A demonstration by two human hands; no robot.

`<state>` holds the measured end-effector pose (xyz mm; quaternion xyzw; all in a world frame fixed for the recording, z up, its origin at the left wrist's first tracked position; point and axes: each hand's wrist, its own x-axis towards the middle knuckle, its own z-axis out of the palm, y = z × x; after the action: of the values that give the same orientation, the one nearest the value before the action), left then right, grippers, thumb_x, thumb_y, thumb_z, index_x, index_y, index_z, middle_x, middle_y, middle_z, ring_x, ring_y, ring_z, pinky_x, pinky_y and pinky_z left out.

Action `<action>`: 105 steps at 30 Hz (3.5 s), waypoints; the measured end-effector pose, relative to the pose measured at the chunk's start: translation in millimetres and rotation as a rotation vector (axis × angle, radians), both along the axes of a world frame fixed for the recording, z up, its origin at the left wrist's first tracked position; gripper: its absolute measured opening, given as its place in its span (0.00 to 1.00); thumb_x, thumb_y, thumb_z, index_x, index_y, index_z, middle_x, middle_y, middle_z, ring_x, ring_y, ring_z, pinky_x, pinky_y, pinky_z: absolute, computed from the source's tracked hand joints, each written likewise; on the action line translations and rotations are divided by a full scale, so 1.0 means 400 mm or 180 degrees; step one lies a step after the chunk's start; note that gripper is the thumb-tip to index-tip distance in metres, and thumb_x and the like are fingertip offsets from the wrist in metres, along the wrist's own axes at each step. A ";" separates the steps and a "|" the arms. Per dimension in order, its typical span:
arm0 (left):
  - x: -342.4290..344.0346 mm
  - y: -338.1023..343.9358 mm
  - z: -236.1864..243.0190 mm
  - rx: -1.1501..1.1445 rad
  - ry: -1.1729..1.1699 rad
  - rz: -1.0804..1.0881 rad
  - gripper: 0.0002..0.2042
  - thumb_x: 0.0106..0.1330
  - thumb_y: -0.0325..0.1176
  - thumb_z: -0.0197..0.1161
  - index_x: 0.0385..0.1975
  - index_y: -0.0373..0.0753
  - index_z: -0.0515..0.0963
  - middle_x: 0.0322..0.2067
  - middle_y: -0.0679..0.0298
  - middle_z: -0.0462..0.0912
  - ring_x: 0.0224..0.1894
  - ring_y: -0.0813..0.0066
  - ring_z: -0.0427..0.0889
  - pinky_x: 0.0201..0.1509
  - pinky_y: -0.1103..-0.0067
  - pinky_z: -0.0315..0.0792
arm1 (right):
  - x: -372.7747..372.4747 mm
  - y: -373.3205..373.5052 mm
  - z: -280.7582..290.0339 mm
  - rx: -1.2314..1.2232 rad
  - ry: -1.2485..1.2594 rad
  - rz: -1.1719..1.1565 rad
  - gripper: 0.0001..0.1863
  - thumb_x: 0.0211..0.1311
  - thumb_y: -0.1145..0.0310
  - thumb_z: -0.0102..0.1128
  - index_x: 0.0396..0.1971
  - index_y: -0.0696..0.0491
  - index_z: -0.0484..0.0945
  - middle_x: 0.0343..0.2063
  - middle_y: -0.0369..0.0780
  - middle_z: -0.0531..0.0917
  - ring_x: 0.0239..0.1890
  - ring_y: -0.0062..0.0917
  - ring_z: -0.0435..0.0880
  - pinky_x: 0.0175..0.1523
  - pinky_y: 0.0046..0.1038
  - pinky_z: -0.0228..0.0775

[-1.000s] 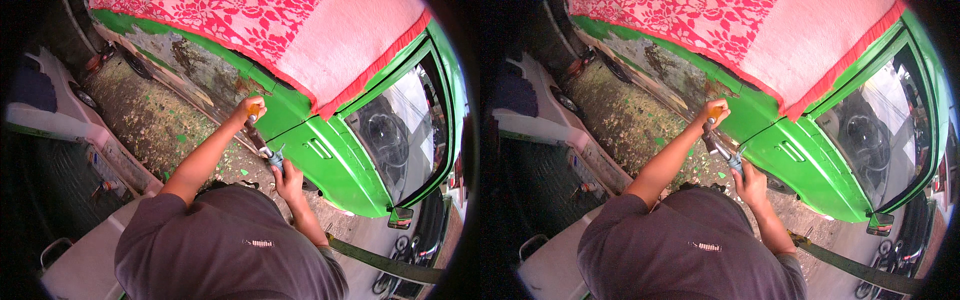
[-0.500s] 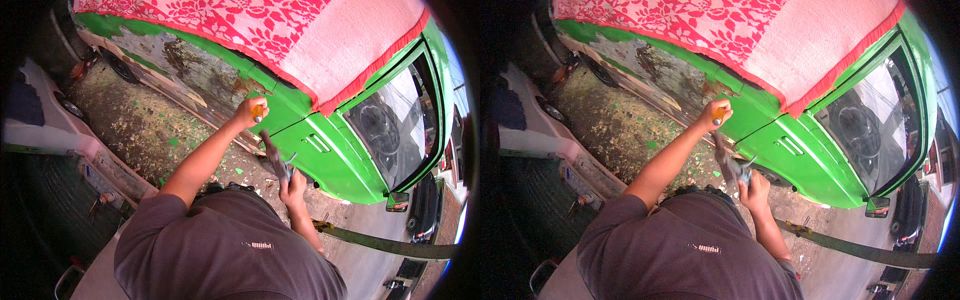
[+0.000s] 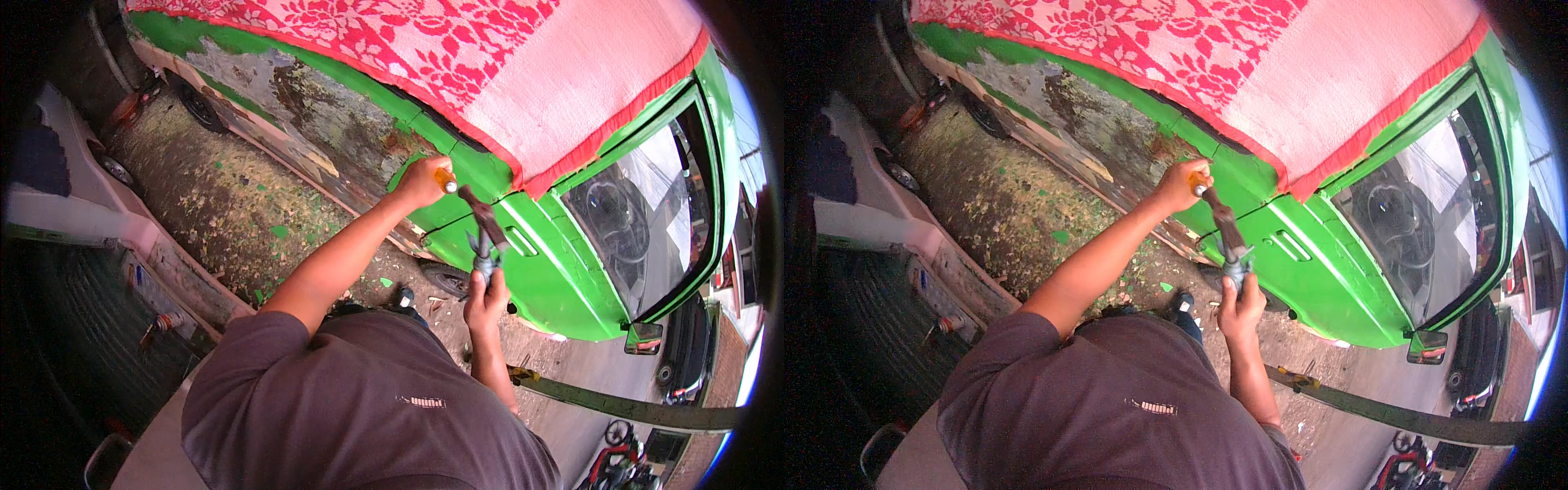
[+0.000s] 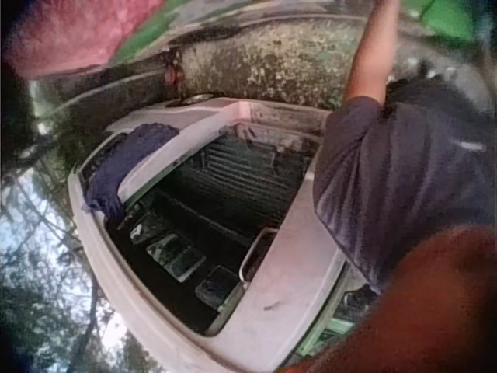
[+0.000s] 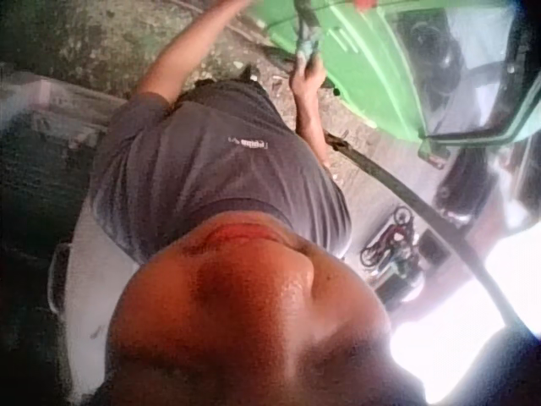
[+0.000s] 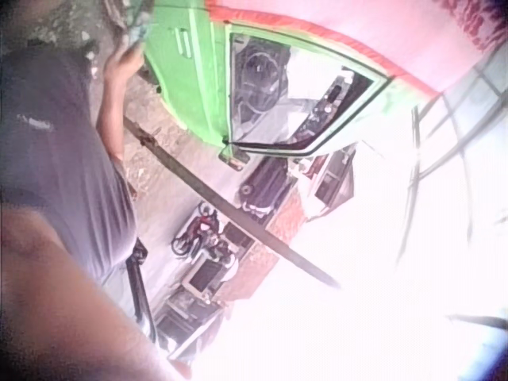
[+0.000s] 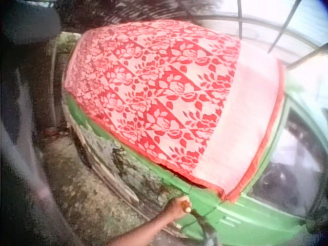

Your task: The person uses a hammer and a small orange-handled tool to repeatedly tap and adjust the green car's side panel near the door. The person works along the panel edge, occasionally repositioning the tools while a red patterned cloth covers the upper area.

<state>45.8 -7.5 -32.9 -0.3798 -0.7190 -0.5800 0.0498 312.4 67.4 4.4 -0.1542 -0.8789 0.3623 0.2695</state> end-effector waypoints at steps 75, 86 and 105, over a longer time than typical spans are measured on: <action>-0.129 -0.074 0.047 -0.0157 -0.0386 -0.0476 0.14 0.70 0.40 0.60 0.27 0.38 0.70 0.20 0.70 0.69 0.24 0.79 0.69 0.29 0.75 0.65 | 0.023 0.049 0.062 -0.2245 0.0454 -0.0119 0.13 0.73 0.61 0.52 0.34 0.55 0.70 0.19 0.32 0.71 0.17 0.13 0.66 0.19 0.18 0.57; -0.030 0.013 0.049 -0.1327 0.0643 -0.0412 0.10 0.60 0.36 0.62 0.36 0.39 0.73 0.33 0.51 0.82 0.39 0.49 0.82 0.42 0.58 0.74 | 0.042 0.034 0.018 -0.1657 0.0277 -0.0192 0.12 0.73 0.63 0.51 0.33 0.57 0.72 0.18 0.31 0.73 0.17 0.12 0.68 0.21 0.19 0.59; 0.018 0.080 0.042 -0.1321 0.0517 0.0019 0.10 0.57 0.32 0.65 0.35 0.38 0.72 0.32 0.52 0.81 0.39 0.48 0.81 0.40 0.59 0.74 | 0.008 0.083 -0.039 -0.2286 0.1113 -0.0440 0.11 0.72 0.64 0.48 0.31 0.55 0.70 0.20 0.31 0.73 0.19 0.12 0.68 0.22 0.19 0.60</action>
<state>53.1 24.4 -15.9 -0.4253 -0.8176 -0.3869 0.0301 315.6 100.7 -11.4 -0.2334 -0.6249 0.6480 0.3676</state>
